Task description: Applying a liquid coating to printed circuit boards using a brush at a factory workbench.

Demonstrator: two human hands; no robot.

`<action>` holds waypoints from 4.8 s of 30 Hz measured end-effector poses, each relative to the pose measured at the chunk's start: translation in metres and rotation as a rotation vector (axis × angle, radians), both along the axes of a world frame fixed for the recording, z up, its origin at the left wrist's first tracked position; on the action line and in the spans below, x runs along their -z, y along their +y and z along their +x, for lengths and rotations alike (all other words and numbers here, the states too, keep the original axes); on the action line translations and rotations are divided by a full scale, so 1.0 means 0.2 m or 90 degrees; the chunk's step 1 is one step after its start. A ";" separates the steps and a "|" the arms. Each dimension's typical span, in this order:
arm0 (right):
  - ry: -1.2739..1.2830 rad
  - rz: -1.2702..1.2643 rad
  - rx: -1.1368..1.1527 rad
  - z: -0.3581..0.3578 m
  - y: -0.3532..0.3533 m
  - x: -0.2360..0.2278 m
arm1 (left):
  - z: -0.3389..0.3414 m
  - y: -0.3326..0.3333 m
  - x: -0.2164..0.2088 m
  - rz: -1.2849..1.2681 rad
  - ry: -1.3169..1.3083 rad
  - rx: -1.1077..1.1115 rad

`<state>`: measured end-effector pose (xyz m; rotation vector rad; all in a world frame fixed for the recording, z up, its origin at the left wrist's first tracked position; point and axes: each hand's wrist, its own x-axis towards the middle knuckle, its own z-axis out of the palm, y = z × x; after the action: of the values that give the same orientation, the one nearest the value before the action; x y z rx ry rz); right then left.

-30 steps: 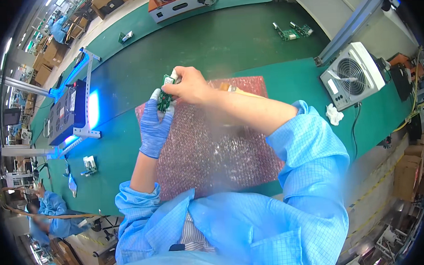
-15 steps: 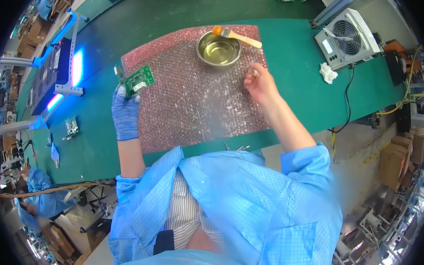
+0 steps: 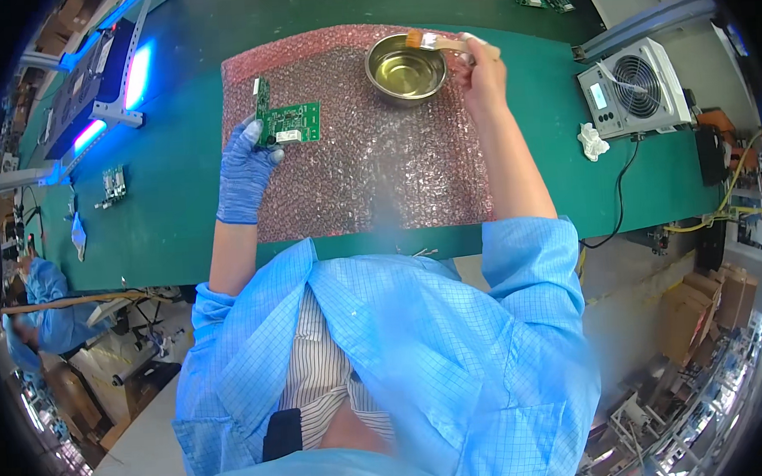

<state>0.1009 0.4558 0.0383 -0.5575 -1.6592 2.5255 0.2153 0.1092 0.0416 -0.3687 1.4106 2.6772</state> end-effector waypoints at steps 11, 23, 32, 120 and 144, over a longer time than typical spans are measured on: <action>0.050 0.404 -0.093 0.10 -0.04 -0.01 | -0.06 0.04 0.12 0.025 -0.070 0.046; 0.096 0.470 -0.094 0.10 0.01 0.00 | -0.11 0.06 0.10 0.068 -0.047 0.067; 0.035 0.354 -0.068 0.16 0.20 -0.21 | -0.24 0.11 0.09 -0.003 -0.021 0.160; 0.248 0.398 -0.230 0.43 -0.37 -0.24 | -0.35 0.09 0.02 -0.102 0.116 0.150; 0.297 0.302 -0.149 0.17 -0.36 -0.20 | -0.66 -0.07 0.05 -0.047 0.109 0.006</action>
<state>0.1351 0.3832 0.0781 0.2579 -2.0952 2.0380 0.0832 0.0943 0.0310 -0.1391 1.5541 2.7110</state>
